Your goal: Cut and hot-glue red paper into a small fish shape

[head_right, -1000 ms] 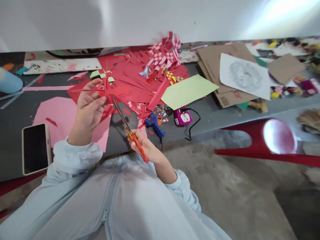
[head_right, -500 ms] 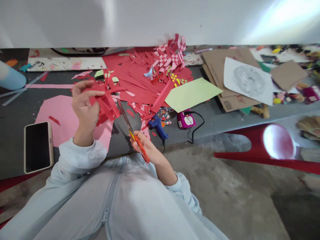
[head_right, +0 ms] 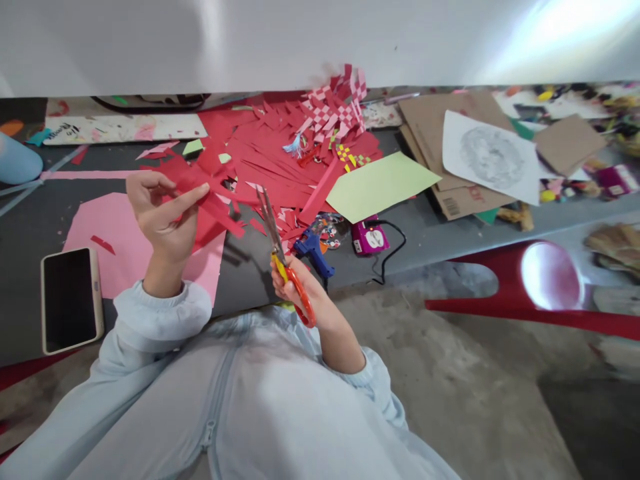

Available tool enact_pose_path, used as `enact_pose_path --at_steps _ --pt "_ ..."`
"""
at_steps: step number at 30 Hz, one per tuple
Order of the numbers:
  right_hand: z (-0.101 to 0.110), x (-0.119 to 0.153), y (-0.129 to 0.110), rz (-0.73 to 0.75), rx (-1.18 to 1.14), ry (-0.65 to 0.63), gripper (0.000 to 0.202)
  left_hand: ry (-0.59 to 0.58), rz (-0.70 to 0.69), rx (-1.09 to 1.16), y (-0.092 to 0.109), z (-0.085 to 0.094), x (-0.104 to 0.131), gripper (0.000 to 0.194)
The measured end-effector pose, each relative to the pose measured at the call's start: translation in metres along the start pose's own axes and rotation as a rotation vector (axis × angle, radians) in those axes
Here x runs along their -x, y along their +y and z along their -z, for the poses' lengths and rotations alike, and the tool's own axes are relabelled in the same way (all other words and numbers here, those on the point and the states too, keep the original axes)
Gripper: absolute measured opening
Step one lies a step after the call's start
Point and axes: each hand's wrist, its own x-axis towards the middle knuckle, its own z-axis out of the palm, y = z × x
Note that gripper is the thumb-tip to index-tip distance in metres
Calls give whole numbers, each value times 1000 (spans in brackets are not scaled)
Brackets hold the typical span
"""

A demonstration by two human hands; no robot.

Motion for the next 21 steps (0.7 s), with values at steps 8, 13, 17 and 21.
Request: enact_pose_path --at_steps 8,13,17,21 --pt "3 -3 -9 1 60 -34 46 -137 -12 81 7 3 -2 36" --pt "-3 -15 4 -72 107 -35 54 -162 202 294 18 2 -2 27" --pt "-5 -23 20 -104 109 -29 58 -105 388 389 29 -1 -5 17" --pt "-8 -24 31 -87 167 36 55 -120 531 400 36 -4 -5 24"
